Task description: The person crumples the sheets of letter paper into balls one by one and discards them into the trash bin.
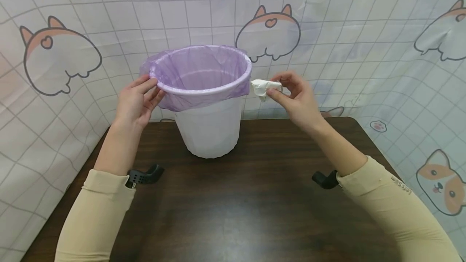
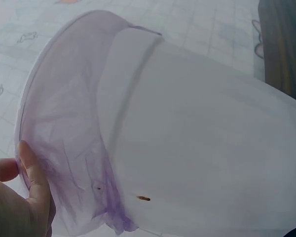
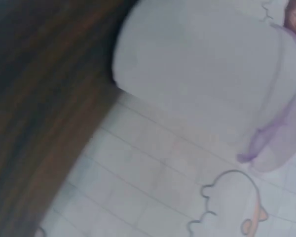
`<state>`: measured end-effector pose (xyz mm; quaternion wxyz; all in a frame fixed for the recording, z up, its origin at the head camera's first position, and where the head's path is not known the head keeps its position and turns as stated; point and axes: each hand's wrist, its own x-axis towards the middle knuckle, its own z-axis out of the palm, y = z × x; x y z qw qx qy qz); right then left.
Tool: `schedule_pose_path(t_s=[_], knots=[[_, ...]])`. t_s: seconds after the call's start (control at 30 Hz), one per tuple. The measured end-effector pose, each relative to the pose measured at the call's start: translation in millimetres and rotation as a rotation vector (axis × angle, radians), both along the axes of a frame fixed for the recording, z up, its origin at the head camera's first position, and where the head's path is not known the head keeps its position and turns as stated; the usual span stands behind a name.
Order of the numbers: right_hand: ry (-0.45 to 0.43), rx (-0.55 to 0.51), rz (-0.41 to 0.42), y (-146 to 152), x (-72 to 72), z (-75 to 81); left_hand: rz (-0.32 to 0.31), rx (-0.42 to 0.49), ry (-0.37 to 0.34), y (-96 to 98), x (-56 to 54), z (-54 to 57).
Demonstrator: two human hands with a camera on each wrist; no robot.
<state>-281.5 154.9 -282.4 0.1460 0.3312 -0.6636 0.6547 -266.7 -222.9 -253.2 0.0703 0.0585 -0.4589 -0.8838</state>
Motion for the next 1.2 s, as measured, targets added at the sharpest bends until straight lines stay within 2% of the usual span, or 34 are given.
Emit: schedule_pose_path(t_s=[0.23,0.4,0.5,0.6,0.77,0.83,0.93,1.1,1.2], knots=[[0.039,0.004,-0.035,-22.9,-20.6,37.8,-0.011,-0.005,-0.009,-2.3,0.3,2.2],[0.085,0.075,-0.064,-44.1,-41.4,49.8,-0.015,-0.016,-0.021,-4.1,-0.7,3.4],[0.118,0.147,-0.068,-56.8,-51.0,51.6,-0.016,-0.034,-0.026,-4.1,-0.9,3.2],[0.123,0.264,-0.095,-67.6,-56.9,53.3,-0.019,-0.05,-0.021,-3.6,-0.3,3.0],[0.091,0.446,-0.082,-77.7,-60.6,55.5,-0.022,-0.044,-0.018,-3.0,1.0,2.0],[0.093,0.465,-0.062,-78.1,-60.0,55.0,-0.023,-0.041,-0.015,-2.7,1.1,1.3],[0.135,0.467,-0.081,-74.6,-58.4,53.1,-0.022,-0.043,-0.001,-2.3,1.2,0.3],[0.27,0.429,-0.17,-57.2,-56.2,44.6,-0.018,-0.047,0.015,-2.2,0.6,-0.6],[0.292,0.423,-0.208,-42.2,-54.4,39.0,-0.019,-0.054,0.013,-3.5,1.6,-1.2]])
